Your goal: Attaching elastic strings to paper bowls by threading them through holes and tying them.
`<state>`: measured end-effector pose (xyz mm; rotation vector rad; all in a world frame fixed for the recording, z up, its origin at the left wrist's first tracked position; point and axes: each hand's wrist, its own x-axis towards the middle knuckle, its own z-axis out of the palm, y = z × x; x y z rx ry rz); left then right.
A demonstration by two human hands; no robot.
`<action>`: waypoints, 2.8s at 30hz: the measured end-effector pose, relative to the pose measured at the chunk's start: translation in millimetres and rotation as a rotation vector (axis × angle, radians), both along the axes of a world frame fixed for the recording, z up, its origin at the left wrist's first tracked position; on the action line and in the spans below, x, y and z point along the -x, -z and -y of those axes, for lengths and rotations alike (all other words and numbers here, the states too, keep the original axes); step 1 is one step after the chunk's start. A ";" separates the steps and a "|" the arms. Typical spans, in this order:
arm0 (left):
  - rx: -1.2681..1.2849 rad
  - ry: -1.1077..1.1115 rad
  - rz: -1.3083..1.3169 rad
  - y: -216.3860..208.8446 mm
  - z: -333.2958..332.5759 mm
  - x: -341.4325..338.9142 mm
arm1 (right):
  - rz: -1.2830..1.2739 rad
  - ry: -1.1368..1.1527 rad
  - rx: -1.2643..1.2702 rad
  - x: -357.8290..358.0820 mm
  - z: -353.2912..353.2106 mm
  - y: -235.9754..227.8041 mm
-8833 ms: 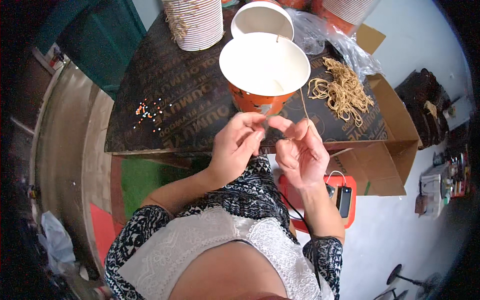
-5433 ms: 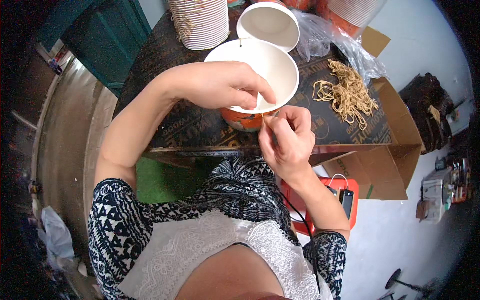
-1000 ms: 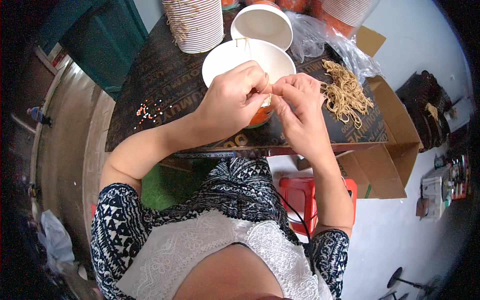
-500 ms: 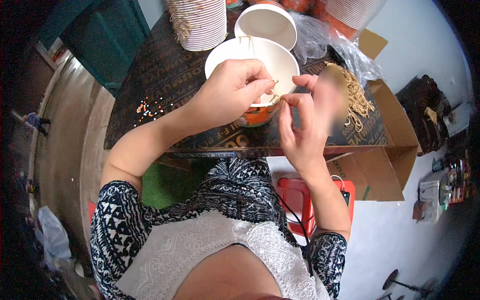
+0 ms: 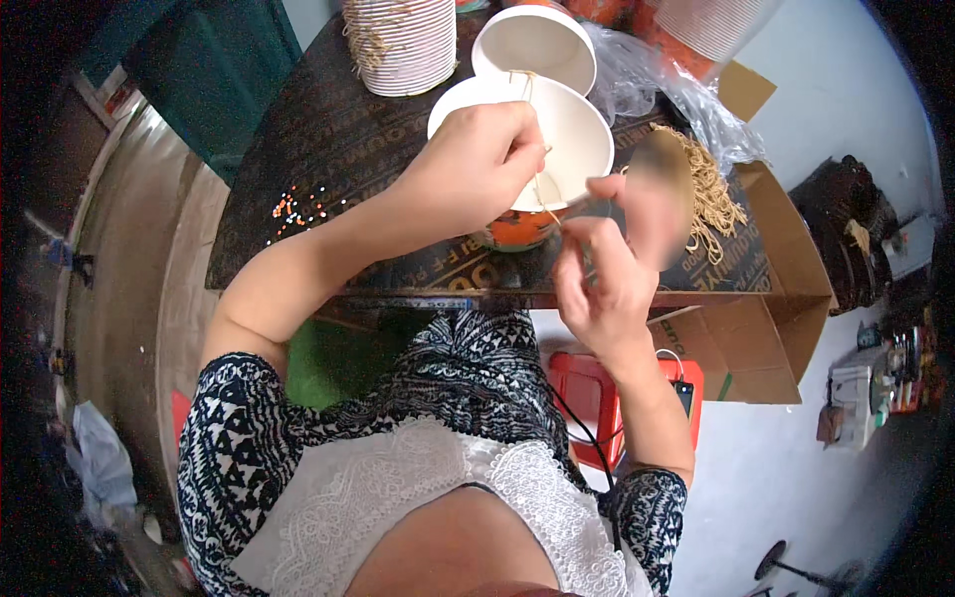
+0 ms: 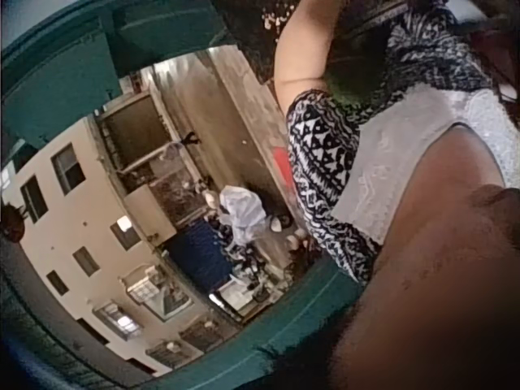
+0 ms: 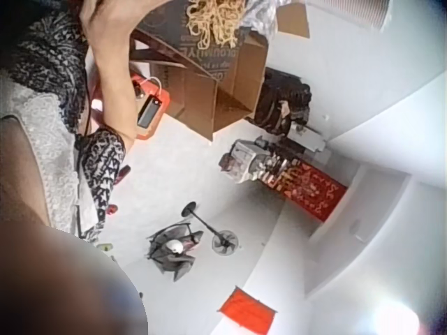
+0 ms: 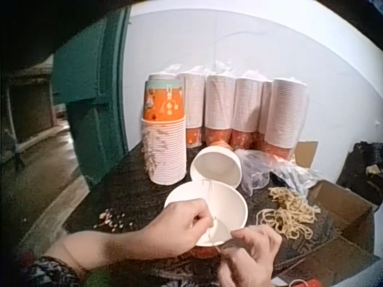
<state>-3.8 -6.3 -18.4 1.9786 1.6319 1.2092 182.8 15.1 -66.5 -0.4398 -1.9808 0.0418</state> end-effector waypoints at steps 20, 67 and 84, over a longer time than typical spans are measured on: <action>0.171 0.211 0.005 -9.3 13.0 7.4 | -0.290 -0.419 0.867 8.7 -3.5 -2.8; -0.439 0.153 -0.389 8.1 36.0 -10.3 | -0.231 -0.281 0.820 2.3 9.7 -2.7; -0.361 0.170 -0.391 7.3 49.4 -2.3 | -0.178 -0.084 0.353 0.2 -4.9 0.2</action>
